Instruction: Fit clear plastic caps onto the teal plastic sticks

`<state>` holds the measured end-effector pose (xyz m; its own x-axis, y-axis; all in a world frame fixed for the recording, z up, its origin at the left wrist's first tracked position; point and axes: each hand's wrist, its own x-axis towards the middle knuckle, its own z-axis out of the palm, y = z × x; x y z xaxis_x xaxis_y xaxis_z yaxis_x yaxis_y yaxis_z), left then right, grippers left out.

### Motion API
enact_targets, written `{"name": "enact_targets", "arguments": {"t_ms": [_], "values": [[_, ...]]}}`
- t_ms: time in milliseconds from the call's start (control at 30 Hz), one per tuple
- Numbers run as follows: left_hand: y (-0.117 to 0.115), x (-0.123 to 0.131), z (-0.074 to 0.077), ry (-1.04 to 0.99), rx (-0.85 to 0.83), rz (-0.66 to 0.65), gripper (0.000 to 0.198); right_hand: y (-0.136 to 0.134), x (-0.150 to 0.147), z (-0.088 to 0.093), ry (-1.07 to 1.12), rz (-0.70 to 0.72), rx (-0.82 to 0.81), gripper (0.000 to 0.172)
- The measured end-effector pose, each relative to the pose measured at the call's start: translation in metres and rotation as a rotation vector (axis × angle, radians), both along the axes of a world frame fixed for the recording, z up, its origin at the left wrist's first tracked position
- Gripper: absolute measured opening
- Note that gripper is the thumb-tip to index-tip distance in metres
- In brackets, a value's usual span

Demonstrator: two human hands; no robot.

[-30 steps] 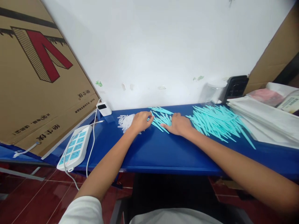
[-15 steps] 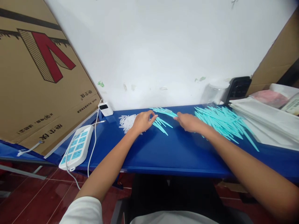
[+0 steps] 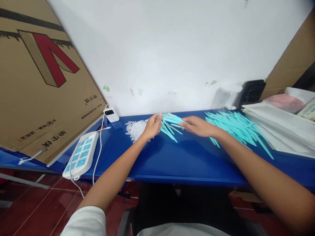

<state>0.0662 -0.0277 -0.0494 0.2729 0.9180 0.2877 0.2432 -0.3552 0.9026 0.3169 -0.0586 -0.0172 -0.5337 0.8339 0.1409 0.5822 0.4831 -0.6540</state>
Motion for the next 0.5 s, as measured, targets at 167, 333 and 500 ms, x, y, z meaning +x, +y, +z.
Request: {"name": "enact_targets", "arguments": {"t_ms": [167,333,500], "values": [[-0.0011,-0.0002,0.0019,0.052,0.057,-0.051,0.058,0.0003,-0.0019,-0.0039,0.016,0.003,0.005,0.054],[-0.0055,0.0022,0.0022,0.040,0.044,-0.107,0.061,-0.0012,-0.0059,-0.0058,0.044,0.021,-0.016,0.060],[-0.0071,0.0040,0.0004,-0.027,-0.013,-0.164,0.058,-0.0031,-0.0052,-0.0043,0.051,0.009,-0.146,0.063]]}}
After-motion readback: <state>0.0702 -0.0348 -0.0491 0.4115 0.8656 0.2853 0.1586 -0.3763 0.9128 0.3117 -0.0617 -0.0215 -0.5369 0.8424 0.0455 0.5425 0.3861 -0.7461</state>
